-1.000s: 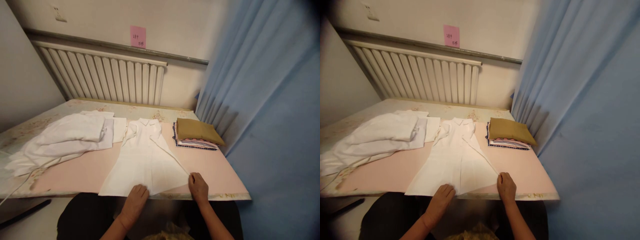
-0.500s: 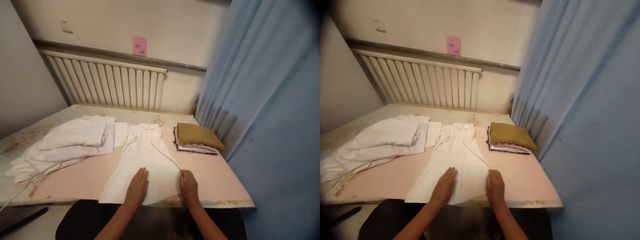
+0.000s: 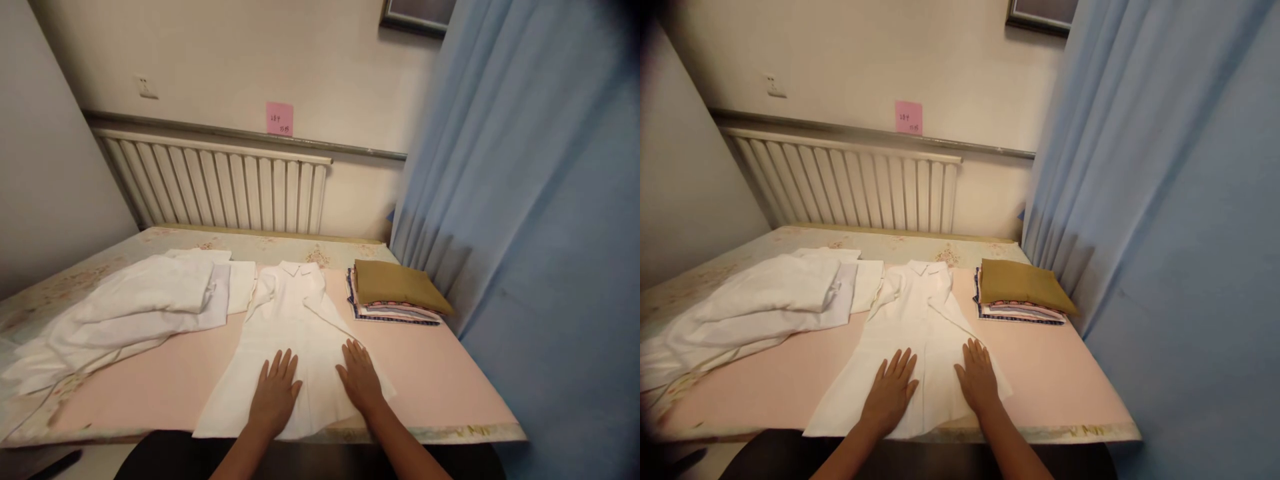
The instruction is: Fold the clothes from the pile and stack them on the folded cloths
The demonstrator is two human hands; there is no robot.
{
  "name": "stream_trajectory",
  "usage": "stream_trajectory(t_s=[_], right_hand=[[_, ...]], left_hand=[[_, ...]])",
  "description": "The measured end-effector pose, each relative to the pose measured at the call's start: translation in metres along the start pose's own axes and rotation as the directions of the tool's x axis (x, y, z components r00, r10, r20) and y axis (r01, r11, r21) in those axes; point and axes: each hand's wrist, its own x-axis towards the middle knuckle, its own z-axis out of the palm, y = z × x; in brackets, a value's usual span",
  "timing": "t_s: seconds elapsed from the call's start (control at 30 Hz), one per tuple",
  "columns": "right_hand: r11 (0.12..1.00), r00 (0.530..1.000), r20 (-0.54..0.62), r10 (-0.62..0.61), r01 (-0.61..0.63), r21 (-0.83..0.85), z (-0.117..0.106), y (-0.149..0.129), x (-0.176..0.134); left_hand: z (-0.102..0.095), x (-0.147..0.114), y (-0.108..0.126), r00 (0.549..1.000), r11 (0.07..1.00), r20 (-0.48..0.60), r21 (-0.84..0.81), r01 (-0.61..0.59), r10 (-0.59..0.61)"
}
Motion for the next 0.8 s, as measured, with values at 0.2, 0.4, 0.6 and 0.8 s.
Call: stream_trajectory(t_s=[0.2, 0.4, 0.6, 0.8], right_hand=[[1.000, 1.000, -0.026, -0.006, 0.006, -0.021, 0.006, 0.002, -0.001], [0.998, 1.000, -0.010, -0.021, 0.020, -0.068, 0.009, 0.004, -0.001], [0.993, 0.997, -0.027, -0.073, 0.070, -0.100, 0.011, 0.007, 0.003], [0.993, 0.994, -0.065, -0.092, 0.087, -0.081, 0.014, 0.008, 0.005]], left_hand=[[0.009, 0.001, -0.007, 1.000, 1.000, -0.001, -0.021, 0.004, -0.004], [0.009, 0.008, -0.038, 0.989, 0.990, 0.044, 0.010, 0.143, -0.143], [-0.001, 0.008, -0.071, 0.975, 0.974, 0.048, 0.071, 0.214, -0.217], [-0.006, 0.009, -0.073, 0.972, 0.971, 0.027, 0.064, 0.230, -0.232]])
